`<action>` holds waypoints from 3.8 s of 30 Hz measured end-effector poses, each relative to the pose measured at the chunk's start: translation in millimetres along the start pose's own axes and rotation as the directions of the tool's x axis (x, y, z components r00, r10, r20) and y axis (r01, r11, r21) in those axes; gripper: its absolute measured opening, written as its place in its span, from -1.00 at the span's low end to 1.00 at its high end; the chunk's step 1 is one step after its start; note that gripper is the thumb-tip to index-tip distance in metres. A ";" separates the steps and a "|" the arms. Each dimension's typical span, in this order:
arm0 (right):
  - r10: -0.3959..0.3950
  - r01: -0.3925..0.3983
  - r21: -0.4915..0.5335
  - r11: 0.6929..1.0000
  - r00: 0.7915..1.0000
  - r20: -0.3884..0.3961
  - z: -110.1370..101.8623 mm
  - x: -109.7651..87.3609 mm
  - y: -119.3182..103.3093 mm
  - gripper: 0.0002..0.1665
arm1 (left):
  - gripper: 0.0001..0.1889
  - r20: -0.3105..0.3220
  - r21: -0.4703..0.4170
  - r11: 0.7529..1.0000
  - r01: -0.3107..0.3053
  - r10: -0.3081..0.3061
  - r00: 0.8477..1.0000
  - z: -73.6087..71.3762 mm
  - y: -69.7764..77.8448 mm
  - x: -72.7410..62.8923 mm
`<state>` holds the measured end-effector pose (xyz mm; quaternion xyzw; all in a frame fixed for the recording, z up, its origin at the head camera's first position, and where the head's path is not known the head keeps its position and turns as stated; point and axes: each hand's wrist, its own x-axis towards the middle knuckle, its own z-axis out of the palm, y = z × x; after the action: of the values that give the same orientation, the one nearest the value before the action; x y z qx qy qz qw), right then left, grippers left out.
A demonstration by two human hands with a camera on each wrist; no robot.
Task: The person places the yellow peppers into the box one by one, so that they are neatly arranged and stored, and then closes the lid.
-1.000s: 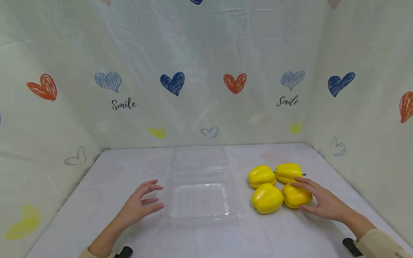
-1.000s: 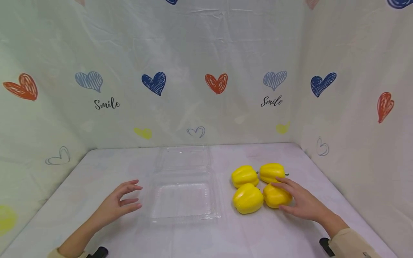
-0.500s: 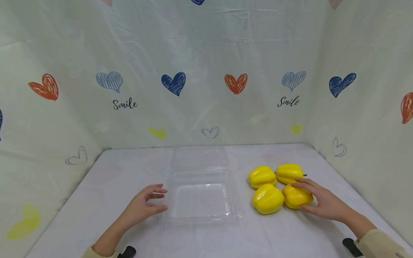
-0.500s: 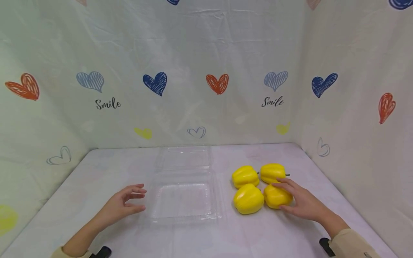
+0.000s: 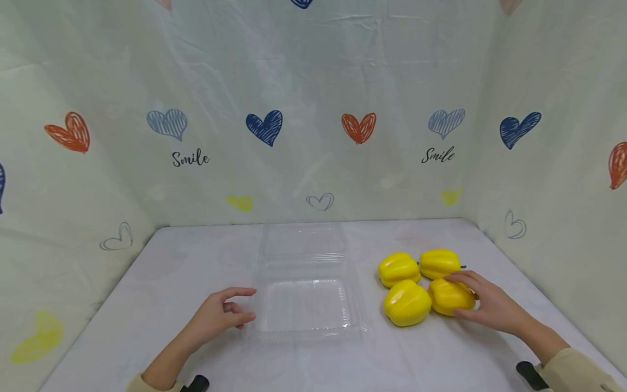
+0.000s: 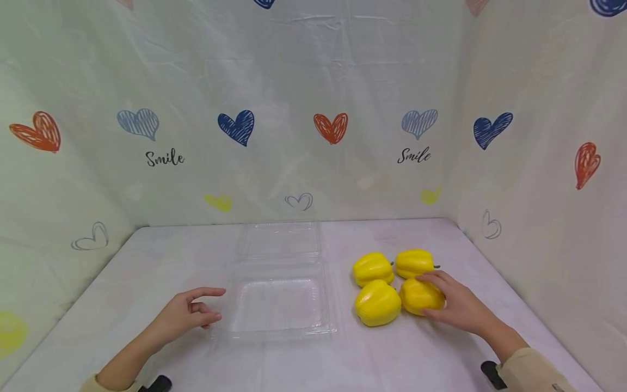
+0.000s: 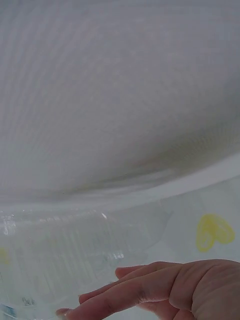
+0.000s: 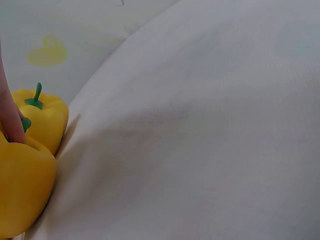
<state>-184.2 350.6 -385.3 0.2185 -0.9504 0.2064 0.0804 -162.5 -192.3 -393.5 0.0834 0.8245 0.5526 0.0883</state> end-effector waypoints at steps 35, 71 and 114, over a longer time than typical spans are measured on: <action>-0.078 0.063 -0.118 0.991 0.989 -0.125 -20.1 6.2 -10.5 -0.27 | -0.40 -0.015 -0.111 0.994 0.021 -0.023 1.000 3.6 -3.4 2.8; -0.165 0.155 -0.074 0.985 0.972 -0.169 -26.8 51.8 -53.5 -0.27 | -0.39 -0.017 -0.115 0.993 0.036 -0.038 0.999 9.4 -1.3 6.1; -0.228 0.235 0.047 0.971 0.966 -0.122 -14.1 116.1 -107.4 -0.30 | -0.38 -0.011 -0.150 0.987 0.060 -0.062 0.998 12.0 1.9 8.0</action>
<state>-238.6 224.3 -306.0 0.3180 -0.9053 0.2370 0.1520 -167.3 -178.9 -396.6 0.0471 0.7836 0.6105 0.1047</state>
